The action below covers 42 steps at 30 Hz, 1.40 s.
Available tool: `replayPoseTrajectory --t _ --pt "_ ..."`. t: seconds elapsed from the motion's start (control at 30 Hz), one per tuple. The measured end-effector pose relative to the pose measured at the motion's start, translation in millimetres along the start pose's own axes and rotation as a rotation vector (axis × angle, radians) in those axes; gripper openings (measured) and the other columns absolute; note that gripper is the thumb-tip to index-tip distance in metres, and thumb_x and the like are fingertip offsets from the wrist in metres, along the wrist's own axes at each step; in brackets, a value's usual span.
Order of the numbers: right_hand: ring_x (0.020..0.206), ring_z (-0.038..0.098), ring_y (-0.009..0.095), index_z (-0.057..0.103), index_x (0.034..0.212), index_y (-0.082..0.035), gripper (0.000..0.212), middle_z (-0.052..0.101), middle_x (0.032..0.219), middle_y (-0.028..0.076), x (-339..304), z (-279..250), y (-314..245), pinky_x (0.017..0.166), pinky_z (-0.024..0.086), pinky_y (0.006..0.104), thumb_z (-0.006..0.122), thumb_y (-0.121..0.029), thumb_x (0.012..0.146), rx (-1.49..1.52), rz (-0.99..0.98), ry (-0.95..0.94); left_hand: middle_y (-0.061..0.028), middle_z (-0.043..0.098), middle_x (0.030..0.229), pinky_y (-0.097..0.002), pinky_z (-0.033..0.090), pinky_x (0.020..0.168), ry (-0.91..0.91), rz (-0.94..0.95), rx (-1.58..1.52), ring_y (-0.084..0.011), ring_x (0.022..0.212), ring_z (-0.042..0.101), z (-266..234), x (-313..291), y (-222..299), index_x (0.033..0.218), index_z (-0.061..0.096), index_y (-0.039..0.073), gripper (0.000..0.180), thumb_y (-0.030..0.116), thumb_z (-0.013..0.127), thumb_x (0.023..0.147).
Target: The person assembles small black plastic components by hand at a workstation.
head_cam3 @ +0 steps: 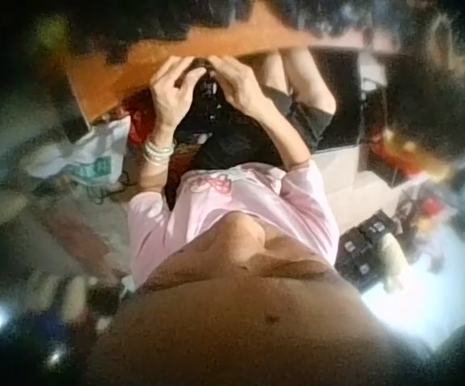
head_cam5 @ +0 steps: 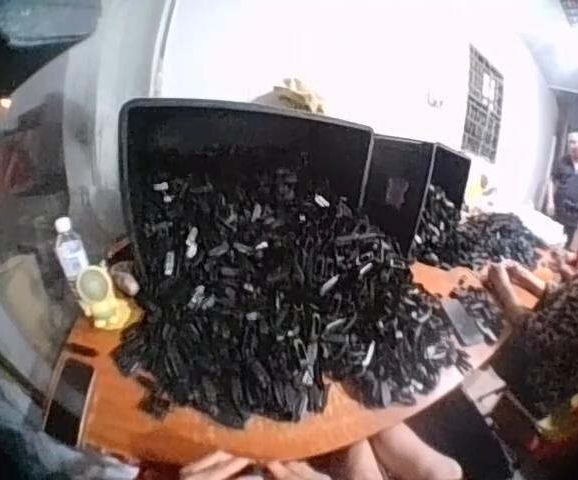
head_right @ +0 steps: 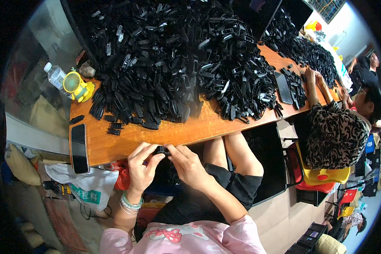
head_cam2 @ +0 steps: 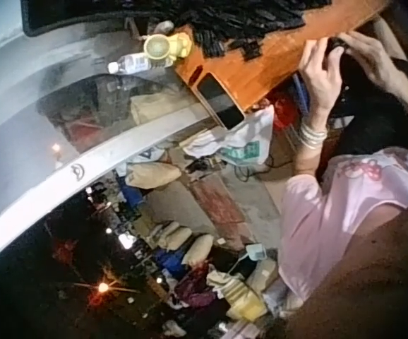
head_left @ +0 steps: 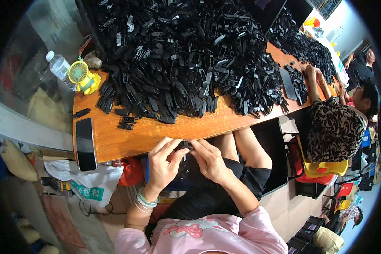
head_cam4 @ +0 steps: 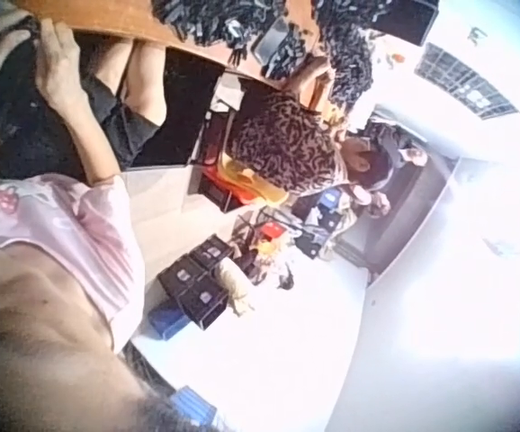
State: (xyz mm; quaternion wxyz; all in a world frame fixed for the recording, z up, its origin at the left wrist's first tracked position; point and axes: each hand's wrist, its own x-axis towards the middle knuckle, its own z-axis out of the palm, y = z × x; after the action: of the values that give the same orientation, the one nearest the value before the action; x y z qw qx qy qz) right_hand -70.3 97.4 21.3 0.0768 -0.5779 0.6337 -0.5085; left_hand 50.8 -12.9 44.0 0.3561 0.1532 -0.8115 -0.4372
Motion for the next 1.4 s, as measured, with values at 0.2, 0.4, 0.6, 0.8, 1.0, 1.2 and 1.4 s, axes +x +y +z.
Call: replayPoseTrajectory --t 0.2,0.4,0.6,0.8,1.0,1.2,1.4 --pt "0.087 0.059 0.030 0.056 0.120 -0.003 0.043 0.050 0.116 0.018 -2.9 7.2 -13.7 0.075 0.049 0.0337 0.062 0.002 0.078 -0.063 0.063 -0.050 -0.0094 0.059 0.092 -0.0237 0.048 0.067 0.096 -0.287 -0.243 -0.0133 0.084 0.058 11.9 -18.5 -7.5 0.104 0.060 -0.008 0.021 0.002 0.061 0.086" --pt "0.077 0.058 0.015 0.059 0.100 0.006 0.017 0.056 0.091 0.010 -15.9 11.0 -7.2 0.069 0.049 0.0261 0.061 -0.001 0.085 0.423 0.307 0.057 -0.0062 0.061 0.082 -0.0194 0.044 0.052 0.016 -0.391 -0.453 -0.0094 0.063 0.058 2.4 -31.3 -11.0 0.103 0.064 -0.006 0.022 0.009 0.062 0.087" --pt "0.068 0.057 0.013 0.062 0.097 0.006 0.014 0.057 0.085 0.008 -24.8 8.3 5.4 0.064 0.048 0.0248 0.062 -0.002 0.085 0.469 0.478 -0.062 -0.0104 0.061 0.079 -0.0259 0.046 0.056 -0.103 -0.126 -0.075 -0.0149 0.063 0.059 -5.1 -29.4 -24.3 0.099 0.064 -0.006 0.021 0.011 0.061 0.087" --pt "0.062 0.055 0.014 0.062 0.089 0.003 0.008 0.055 0.071 0.009 -12.8 -3.3 33.8 0.055 0.042 0.0250 0.056 -0.002 0.088 0.023 0.332 0.057 -0.0143 0.057 0.096 -0.0365 0.051 0.063 0.077 0.155 0.504 -0.0305 0.078 0.061 -4.3 12.8 -54.7 0.097 0.061 -0.002 0.017 -0.001 0.060 0.080" --pt "0.088 0.057 0.035 0.060 0.105 -0.003 0.029 0.053 0.109 0.018 47.1 -34.8 72.9 0.074 0.049 0.0403 0.050 0.007 0.079 -0.607 0.202 0.271 -0.0169 0.056 0.104 -0.0399 0.052 0.068 -0.034 0.173 0.763 -0.0335 0.087 0.061 -2.1 34.7 -80.6 0.104 0.055 -0.003 0.026 -0.002 0.058 0.078" --pt "0.097 0.051 0.033 0.061 0.097 -0.004 0.026 0.051 0.114 0.016 44.6 -43.9 89.9 0.081 0.045 0.0392 0.061 0.000 0.071 -0.807 0.107 0.156 -0.0162 0.060 0.097 -0.0369 0.053 0.067 0.145 0.203 0.574 -0.0314 0.081 0.062 -3.6 27.0 -72.6 0.097 0.058 -0.004 0.018 -0.004 0.056 0.080" --pt "0.090 0.052 0.031 0.057 0.086 -0.003 0.023 0.058 0.098 0.012 25.6 -40.7 75.4 0.078 0.043 0.0372 0.072 -0.007 0.068 -0.673 0.114 0.205 -0.0149 0.064 0.093 -0.0295 0.056 0.061 0.138 -0.483 -0.480 -0.0215 0.067 0.067 4.3 12.5 -51.3 0.101 0.056 -0.006 0.016 -0.004 0.047 0.087"
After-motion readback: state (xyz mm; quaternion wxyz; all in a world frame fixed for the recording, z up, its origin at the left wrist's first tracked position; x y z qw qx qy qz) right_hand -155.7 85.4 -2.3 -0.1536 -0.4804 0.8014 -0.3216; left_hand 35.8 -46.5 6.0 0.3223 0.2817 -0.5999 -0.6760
